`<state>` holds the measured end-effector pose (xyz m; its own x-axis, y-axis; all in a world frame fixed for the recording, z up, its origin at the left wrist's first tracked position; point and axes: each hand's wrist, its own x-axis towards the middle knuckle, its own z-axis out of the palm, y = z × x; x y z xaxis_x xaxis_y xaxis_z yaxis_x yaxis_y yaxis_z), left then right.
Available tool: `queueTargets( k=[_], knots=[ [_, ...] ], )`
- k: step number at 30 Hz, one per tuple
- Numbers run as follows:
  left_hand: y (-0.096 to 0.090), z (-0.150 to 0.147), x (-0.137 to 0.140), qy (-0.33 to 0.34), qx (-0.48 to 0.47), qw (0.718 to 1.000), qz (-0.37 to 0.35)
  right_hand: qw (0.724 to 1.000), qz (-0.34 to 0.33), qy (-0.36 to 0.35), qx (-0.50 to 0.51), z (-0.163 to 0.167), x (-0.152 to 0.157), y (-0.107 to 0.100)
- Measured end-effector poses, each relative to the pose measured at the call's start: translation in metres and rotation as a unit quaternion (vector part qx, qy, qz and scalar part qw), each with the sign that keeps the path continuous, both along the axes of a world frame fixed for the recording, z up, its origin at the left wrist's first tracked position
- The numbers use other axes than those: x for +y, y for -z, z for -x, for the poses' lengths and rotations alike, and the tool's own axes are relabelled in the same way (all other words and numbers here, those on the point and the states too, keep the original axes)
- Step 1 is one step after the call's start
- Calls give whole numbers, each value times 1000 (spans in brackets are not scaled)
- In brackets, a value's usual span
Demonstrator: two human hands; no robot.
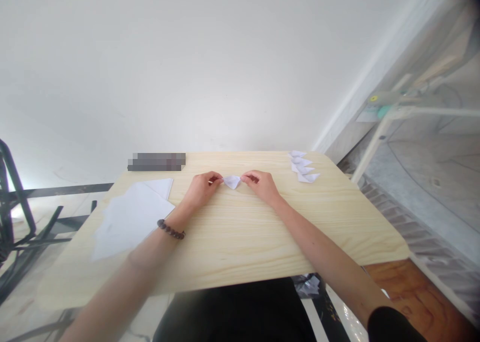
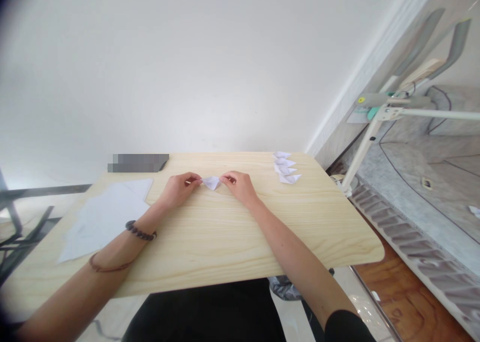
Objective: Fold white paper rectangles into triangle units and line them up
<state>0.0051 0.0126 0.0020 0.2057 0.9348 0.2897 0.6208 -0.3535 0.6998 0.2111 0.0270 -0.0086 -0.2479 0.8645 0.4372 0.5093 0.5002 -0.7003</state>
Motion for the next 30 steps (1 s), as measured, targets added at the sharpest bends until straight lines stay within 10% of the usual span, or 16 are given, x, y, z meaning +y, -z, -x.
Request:
queueTargets(
  k=[30],
  knots=[
    [0, 0, 1, -7, 76, 996, -42, 1000, -4, 25, 5, 2, 2, 4]
  ],
)
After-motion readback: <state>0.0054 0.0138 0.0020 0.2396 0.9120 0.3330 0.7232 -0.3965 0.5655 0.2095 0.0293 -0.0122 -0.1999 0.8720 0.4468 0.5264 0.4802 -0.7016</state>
